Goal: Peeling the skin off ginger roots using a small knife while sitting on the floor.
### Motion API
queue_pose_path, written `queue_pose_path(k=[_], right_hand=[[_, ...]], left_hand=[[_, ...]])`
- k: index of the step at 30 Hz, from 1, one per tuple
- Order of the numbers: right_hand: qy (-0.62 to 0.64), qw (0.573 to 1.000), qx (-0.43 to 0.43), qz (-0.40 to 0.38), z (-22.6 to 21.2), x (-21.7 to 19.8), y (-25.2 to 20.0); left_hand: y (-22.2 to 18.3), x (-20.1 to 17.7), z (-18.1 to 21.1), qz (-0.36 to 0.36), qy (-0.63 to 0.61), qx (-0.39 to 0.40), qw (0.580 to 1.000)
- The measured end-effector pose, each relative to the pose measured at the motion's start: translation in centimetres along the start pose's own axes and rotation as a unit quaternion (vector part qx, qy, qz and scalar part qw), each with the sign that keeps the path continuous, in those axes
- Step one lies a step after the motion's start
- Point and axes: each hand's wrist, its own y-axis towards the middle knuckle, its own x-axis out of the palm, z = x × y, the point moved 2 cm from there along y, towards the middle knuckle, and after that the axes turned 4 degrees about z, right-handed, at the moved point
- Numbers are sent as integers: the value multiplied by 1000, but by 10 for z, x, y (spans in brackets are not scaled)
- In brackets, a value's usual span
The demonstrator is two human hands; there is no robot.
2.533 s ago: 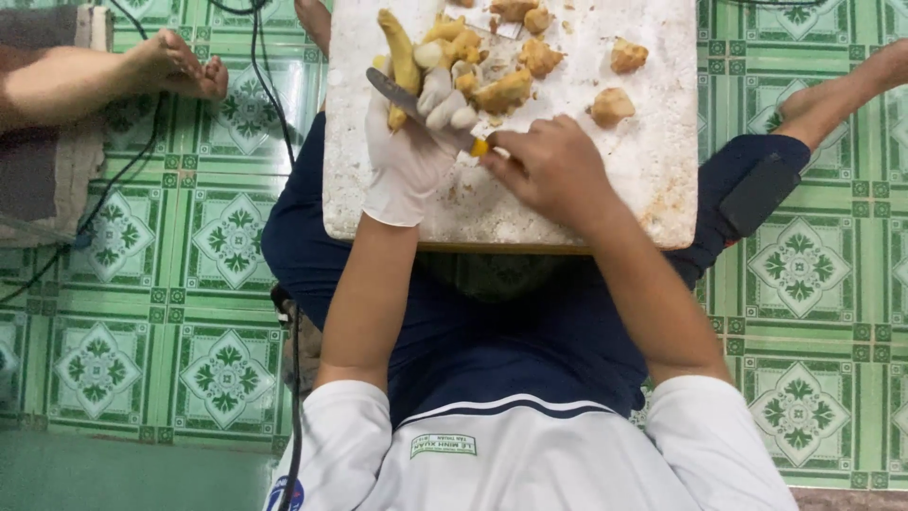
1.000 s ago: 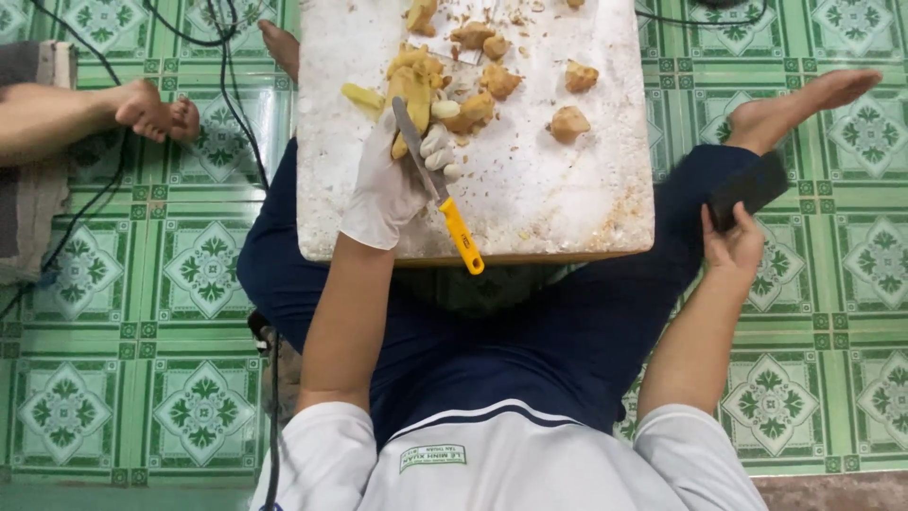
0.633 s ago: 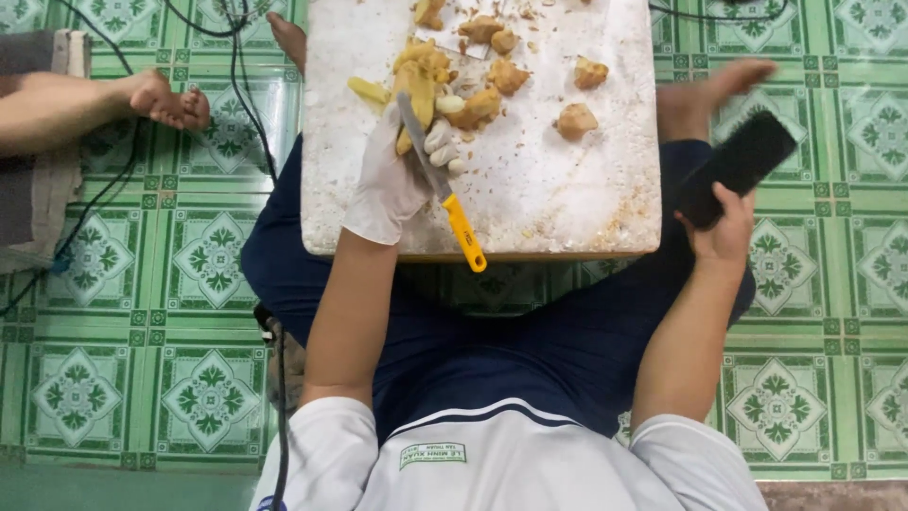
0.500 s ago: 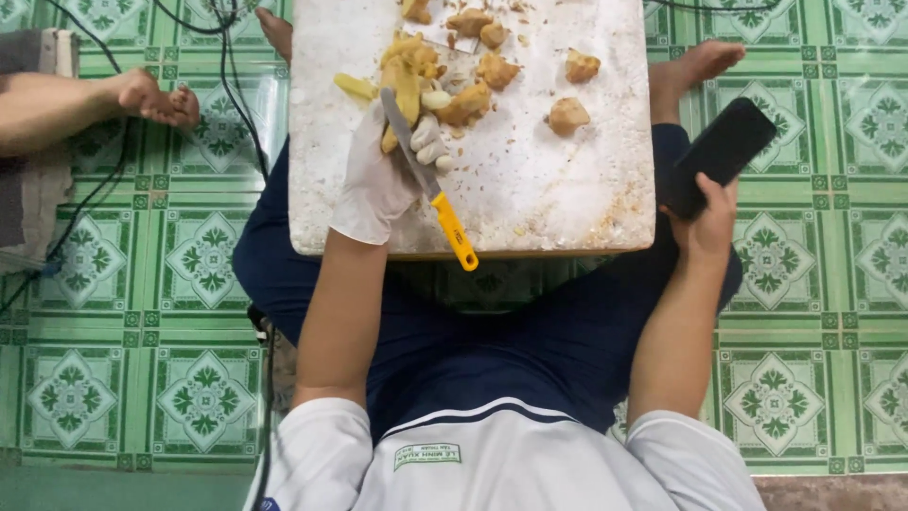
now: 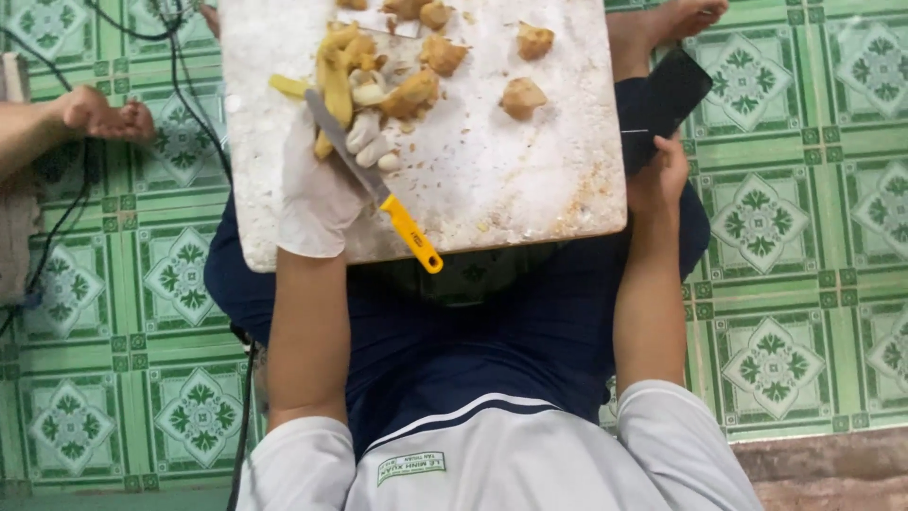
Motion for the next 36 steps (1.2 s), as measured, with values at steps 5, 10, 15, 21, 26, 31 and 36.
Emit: queue_pose_path(k=[5, 10, 15, 21, 26, 31, 36], right_hand=[[-115, 970, -92, -193, 2, 4, -6], [-119, 978, -74, -153, 3, -5, 0], [-41, 997, 0, -62, 5, -23, 9], [-360, 882, -279, -122, 9, -34, 9], [-146, 989, -38, -2, 9, -22, 8], [-158, 985, -66, 9, 7, -1, 0], [-191, 978, -76, 47, 3, 1, -2]], left_hand=[[-3, -1, 4, -7, -4, -5, 1000], [-2, -5, 5, -4, -2, -5, 1000], [-2, -3, 5, 10, 0, -3, 1000], [-2, -7, 6, 1, 9, 7, 1000], [-2, -1, 6, 4, 11, -3, 1000], [-1, 1, 4, 7, 24, 9, 1000], [0, -7, 6, 1, 18, 4, 1000]])
